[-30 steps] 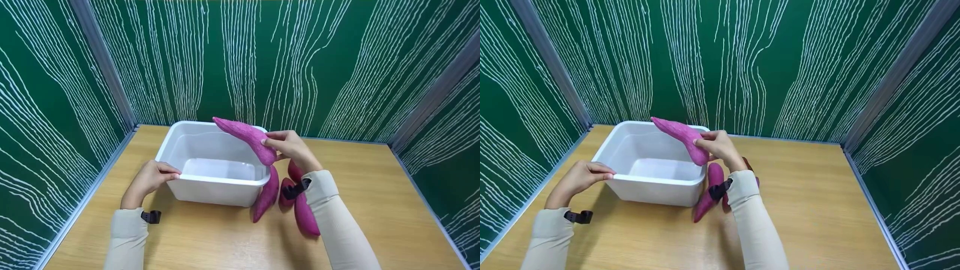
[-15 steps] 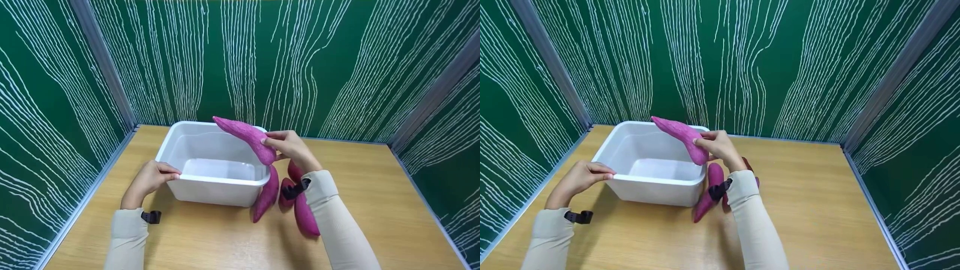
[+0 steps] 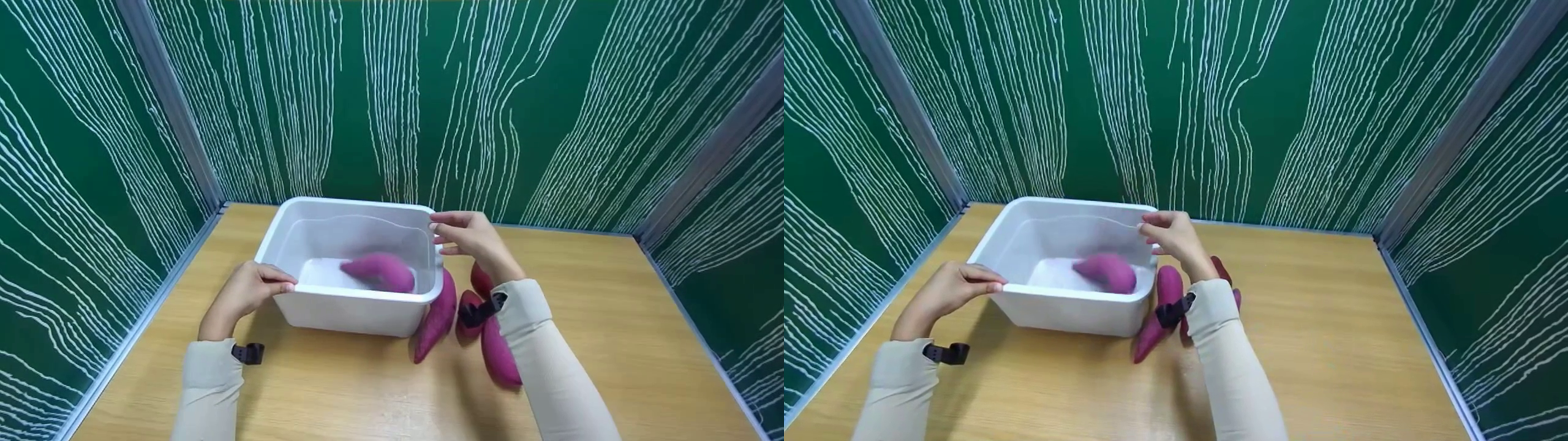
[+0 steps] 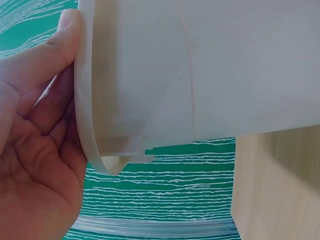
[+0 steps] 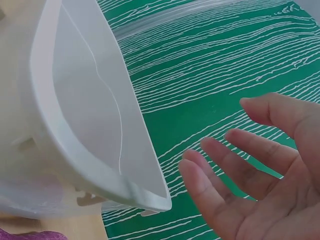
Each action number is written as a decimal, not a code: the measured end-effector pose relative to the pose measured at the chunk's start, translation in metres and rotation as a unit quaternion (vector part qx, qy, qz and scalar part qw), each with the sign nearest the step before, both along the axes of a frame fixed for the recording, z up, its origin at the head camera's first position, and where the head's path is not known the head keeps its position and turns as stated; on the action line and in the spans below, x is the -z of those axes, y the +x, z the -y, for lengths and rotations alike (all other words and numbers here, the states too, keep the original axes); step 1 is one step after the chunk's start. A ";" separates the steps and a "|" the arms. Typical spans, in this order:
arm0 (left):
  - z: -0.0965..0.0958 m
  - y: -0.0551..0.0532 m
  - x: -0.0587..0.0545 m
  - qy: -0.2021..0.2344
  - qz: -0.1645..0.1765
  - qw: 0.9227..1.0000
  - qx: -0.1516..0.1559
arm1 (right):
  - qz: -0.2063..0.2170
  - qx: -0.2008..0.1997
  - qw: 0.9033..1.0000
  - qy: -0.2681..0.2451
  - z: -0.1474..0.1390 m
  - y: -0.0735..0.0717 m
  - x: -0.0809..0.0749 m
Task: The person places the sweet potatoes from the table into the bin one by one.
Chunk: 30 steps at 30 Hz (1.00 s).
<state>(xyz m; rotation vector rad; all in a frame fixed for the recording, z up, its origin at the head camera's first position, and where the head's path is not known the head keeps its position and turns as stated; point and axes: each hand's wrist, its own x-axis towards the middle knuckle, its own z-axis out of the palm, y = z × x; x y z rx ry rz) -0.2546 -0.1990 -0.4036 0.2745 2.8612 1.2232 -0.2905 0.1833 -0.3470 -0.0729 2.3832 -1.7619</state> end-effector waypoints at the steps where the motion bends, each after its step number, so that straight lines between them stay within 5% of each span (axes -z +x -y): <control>1: 0.000 0.000 0.000 0.000 -0.001 1.000 0.001 | 0.000 -0.002 1.000 0.002 0.000 0.000 0.000; 17: 0.000 -0.001 0.000 -0.001 0.027 1.000 -0.008 | 0.000 -0.016 0.999 0.028 0.000 0.001 0.003; 26: 0.000 0.000 0.000 -0.010 -0.012 1.000 0.005 | -0.004 -0.021 1.000 0.022 -0.001 0.002 0.003; 30: -0.001 0.001 -0.002 -0.011 -0.004 1.000 0.000 | -0.005 -0.020 1.000 0.022 -0.001 0.003 0.002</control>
